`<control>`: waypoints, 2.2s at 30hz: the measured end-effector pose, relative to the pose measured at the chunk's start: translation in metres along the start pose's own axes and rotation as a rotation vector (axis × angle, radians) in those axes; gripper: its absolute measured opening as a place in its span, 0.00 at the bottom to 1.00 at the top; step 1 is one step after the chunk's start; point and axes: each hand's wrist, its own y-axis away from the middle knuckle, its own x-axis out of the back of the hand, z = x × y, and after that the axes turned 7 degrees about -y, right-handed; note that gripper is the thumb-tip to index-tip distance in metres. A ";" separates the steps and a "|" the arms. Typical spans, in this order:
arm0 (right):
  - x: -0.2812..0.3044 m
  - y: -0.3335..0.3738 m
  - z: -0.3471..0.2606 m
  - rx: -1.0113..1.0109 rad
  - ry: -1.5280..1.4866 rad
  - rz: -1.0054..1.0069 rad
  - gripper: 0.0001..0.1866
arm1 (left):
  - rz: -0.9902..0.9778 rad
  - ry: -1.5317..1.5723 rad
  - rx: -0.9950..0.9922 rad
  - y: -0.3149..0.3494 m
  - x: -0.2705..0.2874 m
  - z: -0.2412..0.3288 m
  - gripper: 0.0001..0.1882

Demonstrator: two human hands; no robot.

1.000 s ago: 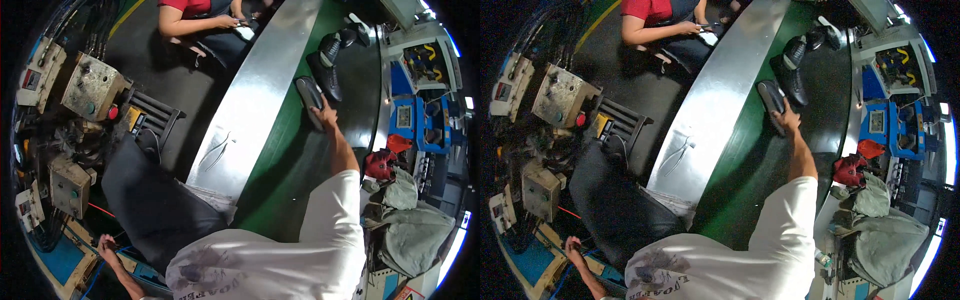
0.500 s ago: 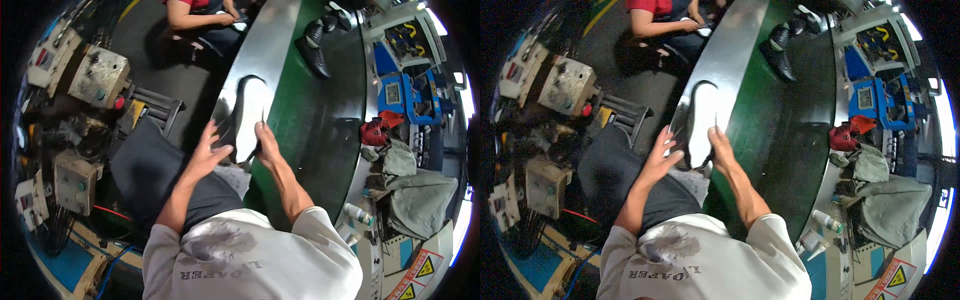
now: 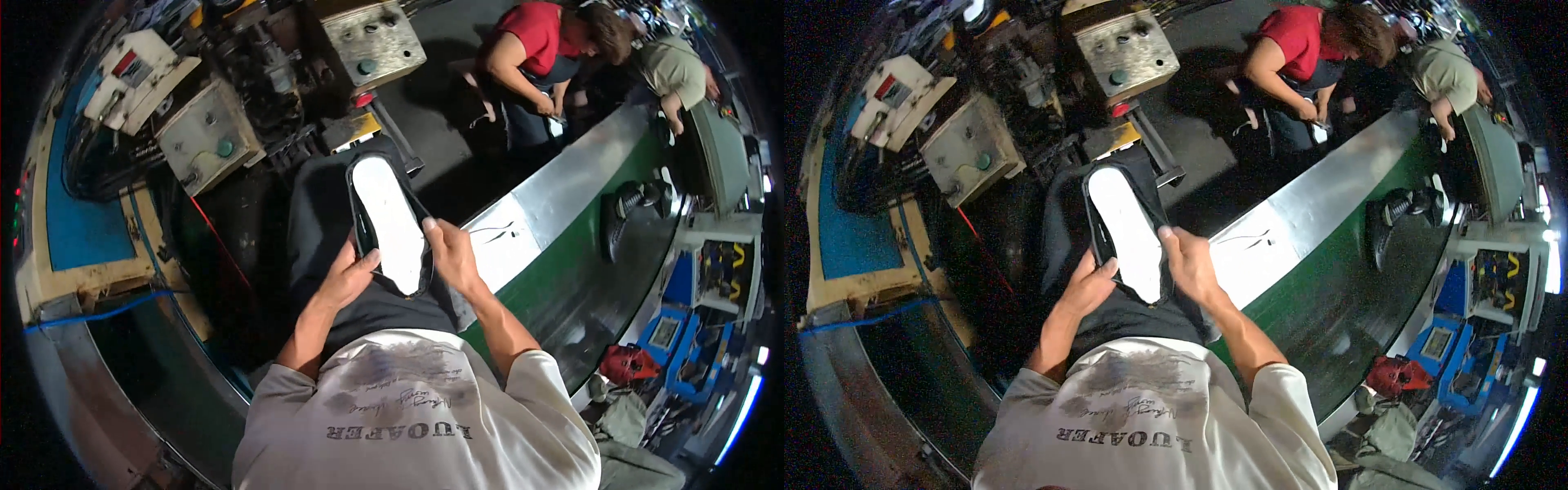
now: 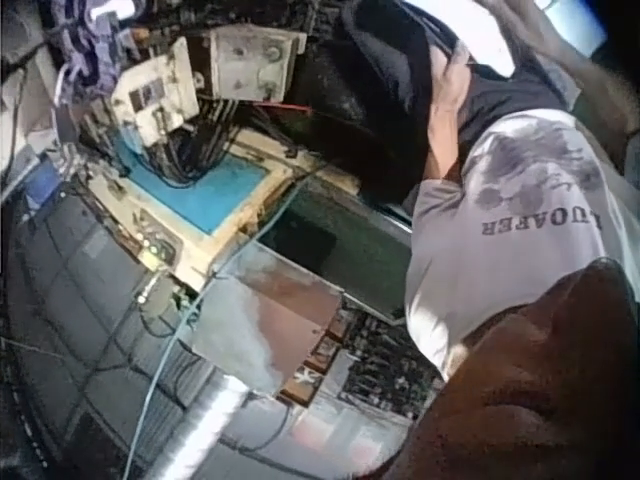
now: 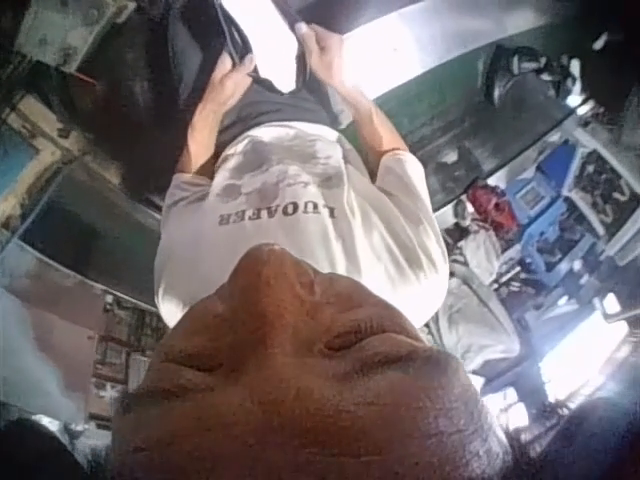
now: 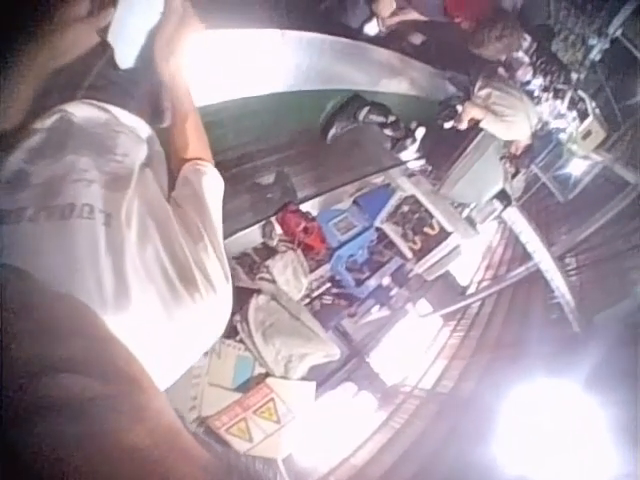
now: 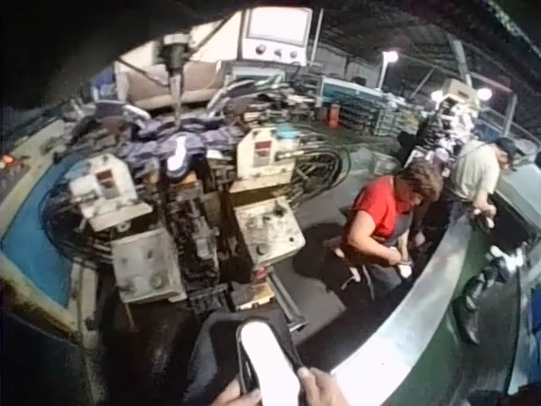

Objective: Trimming excess material from shoes and operating lasting machinery in a shoe factory.

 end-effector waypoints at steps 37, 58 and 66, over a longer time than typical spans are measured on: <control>-0.010 -0.071 -0.011 -0.057 -0.558 -0.436 0.45 | 0.091 -0.504 -0.187 -0.080 0.000 0.064 0.25; -0.017 -0.065 0.016 -0.066 -0.337 -0.279 0.46 | 0.379 -0.449 0.005 -0.079 -0.023 0.000 0.26; 0.020 0.003 0.013 -0.243 -0.221 -0.332 0.44 | 0.110 -0.457 0.217 -0.013 -0.030 0.014 0.46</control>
